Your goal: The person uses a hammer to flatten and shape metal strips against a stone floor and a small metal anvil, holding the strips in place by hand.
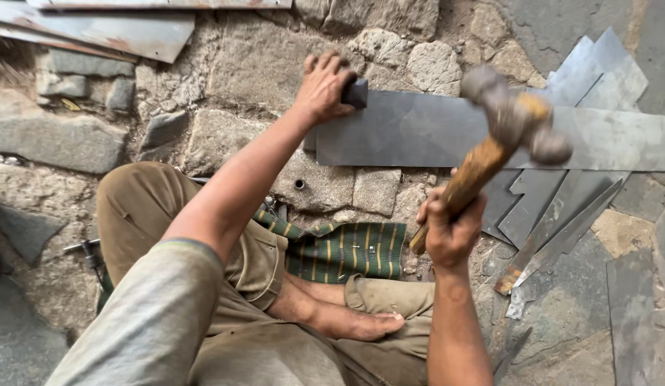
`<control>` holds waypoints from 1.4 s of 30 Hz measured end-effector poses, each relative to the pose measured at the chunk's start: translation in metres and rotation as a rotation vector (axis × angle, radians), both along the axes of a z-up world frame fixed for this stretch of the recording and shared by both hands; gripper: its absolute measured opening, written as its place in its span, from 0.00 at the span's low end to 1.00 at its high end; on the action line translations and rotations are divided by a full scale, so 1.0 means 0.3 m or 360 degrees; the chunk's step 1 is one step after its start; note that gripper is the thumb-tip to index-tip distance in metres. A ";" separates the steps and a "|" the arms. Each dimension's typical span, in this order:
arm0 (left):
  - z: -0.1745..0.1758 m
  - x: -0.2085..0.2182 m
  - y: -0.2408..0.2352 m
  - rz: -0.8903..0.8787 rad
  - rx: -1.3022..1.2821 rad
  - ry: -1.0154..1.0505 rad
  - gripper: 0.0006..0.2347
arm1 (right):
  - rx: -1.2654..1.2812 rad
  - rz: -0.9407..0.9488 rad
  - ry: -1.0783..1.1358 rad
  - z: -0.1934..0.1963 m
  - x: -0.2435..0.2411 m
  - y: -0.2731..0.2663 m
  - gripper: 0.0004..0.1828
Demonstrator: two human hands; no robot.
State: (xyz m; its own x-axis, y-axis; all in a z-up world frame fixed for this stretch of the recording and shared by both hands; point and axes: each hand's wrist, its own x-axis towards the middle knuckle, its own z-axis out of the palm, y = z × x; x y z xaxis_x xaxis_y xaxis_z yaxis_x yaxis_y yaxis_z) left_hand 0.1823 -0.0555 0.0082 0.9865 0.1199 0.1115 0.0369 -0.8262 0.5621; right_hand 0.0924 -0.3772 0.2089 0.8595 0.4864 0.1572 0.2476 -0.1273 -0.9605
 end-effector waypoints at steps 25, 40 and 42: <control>-0.065 -0.230 0.112 0.0179 0.0374 -0.0028 0.36 | -0.0788 0.0114 0.0462 -0.301 0.098 0.258 0.29; 0.033 -0.081 0.165 0.0081 0.0271 0.0444 0.35 | -0.0105 0.0081 0.0160 -0.059 0.013 0.026 0.28; -0.006 -0.168 0.124 0.0037 0.0312 0.0355 0.36 | 0.0196 0.0082 -0.0002 -0.099 0.015 0.043 0.27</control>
State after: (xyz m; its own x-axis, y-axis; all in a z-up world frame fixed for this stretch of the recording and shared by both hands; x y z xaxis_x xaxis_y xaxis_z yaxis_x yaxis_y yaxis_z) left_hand 0.1318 -0.0184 0.0066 0.9865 0.1406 -0.0843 0.1619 -0.9156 0.3680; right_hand 0.0969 -0.3644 0.1792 0.8336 0.5067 0.2197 0.2523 0.0046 -0.9676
